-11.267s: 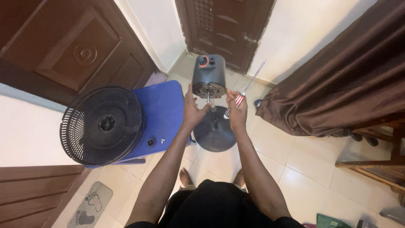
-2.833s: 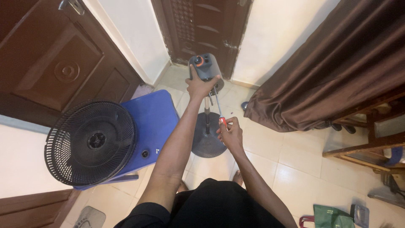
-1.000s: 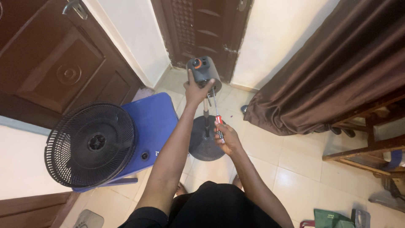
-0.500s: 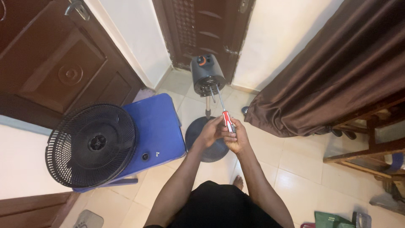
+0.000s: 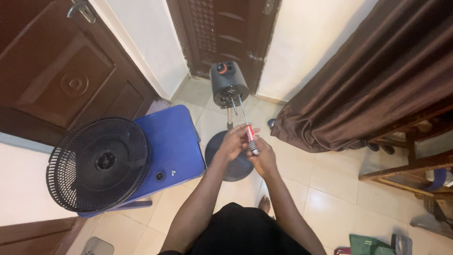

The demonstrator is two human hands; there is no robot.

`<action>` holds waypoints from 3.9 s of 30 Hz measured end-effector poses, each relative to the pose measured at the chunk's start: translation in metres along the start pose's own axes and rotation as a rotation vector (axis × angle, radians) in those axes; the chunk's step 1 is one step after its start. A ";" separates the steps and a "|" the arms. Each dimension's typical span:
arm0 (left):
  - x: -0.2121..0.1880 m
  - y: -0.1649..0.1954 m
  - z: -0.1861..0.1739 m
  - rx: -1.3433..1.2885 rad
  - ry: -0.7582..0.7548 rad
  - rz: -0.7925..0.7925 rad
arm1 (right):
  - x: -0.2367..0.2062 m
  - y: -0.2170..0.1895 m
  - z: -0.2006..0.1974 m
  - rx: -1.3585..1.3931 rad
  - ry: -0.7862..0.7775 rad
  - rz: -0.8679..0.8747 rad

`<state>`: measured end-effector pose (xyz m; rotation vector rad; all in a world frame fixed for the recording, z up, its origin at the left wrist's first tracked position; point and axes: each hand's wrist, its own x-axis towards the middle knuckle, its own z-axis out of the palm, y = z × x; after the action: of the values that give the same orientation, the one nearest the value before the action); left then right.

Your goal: The person uses a screwdriver to loosen the center fastener of a standing fan and removes the front grille and blade assembly, working on the fan laid across a blue table. They hold the fan steady with one hand while turning the screwdriver with the other, repositioning the fan head as they work on the hub.

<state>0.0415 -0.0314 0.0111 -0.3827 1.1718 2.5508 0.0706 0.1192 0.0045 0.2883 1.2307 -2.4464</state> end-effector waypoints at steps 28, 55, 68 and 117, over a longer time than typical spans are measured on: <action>0.009 0.012 0.006 0.354 0.199 0.143 | -0.010 0.007 0.018 -0.156 0.081 0.025; 0.020 0.008 0.004 0.281 0.223 0.163 | -0.007 0.016 0.021 -0.163 0.117 -0.125; 0.016 0.016 -0.002 0.316 0.206 0.130 | -0.003 0.009 0.013 -0.128 0.099 -0.085; 0.063 0.090 0.039 -0.310 0.110 -0.040 | -0.003 0.010 -0.016 -0.019 0.103 0.030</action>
<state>-0.0554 -0.0467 0.0749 -0.6185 0.7906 2.7087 0.0783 0.1276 -0.0116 0.4287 1.2811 -2.4201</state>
